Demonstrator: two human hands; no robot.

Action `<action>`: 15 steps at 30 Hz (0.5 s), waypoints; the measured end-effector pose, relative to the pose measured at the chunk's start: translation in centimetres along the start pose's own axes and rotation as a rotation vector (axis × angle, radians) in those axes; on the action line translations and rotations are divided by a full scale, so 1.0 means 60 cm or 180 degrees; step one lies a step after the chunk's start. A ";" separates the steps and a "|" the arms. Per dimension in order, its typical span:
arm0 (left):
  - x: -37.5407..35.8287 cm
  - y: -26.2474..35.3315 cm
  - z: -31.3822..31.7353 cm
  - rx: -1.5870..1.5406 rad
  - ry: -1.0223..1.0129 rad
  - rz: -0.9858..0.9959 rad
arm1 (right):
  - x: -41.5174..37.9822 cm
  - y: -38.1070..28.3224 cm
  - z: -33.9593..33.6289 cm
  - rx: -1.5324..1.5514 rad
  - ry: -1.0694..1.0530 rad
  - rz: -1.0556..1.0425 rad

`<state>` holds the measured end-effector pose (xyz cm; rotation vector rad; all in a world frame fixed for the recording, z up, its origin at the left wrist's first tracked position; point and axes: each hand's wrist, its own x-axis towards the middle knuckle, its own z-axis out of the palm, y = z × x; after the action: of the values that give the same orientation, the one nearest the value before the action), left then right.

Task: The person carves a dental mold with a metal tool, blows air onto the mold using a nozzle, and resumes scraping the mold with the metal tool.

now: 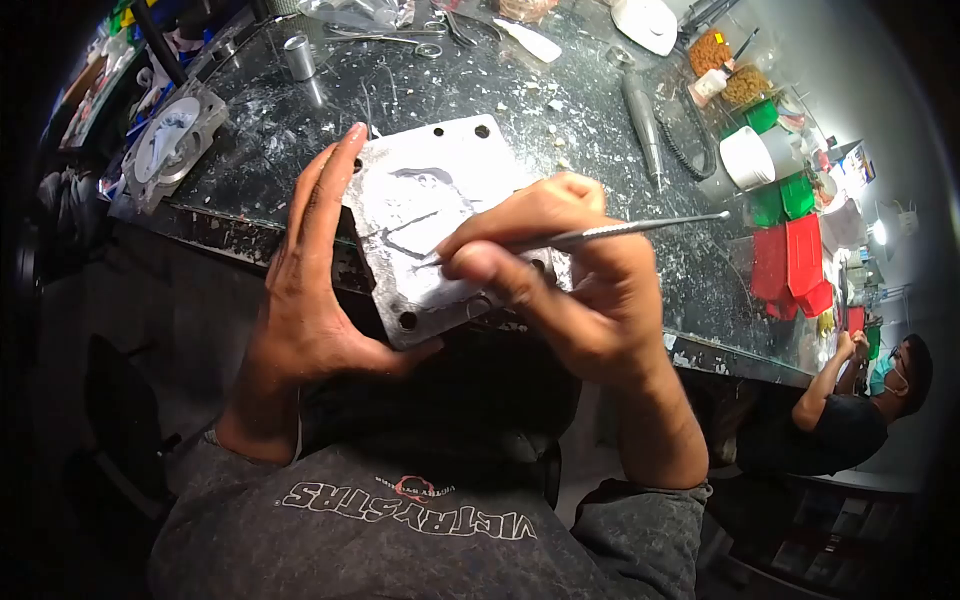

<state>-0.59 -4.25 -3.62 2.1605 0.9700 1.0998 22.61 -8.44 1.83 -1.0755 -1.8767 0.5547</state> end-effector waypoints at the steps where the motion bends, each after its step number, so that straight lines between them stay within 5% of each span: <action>1: 0.000 -0.002 0.001 -0.0002 -0.0018 -0.0007 | -0.005 0.003 -0.003 0.0485 0.0104 0.0291; 6: 0.002 -0.009 0.002 0.0007 -0.0059 0.0149 | -0.023 0.005 -0.012 -0.0791 -0.0051 -0.0187; 10: 0.003 -0.008 0.003 0.0084 -0.0044 0.0184 | -0.042 -0.009 -0.013 -0.0234 -0.0472 -0.0404; 12: 0.002 -0.007 0.006 0.0038 0.0013 0.0203 | -0.057 -0.008 -0.007 -0.0746 0.0184 -0.0188; 15: 0.003 -0.007 0.008 0.0131 0.0066 0.0316 | -0.066 -0.006 0.006 -0.0521 0.0124 -0.0130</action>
<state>-0.25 -3.93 -4.07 2.2557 0.9105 1.1602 23.06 -11.98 0.06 -1.1423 -1.9313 0.3588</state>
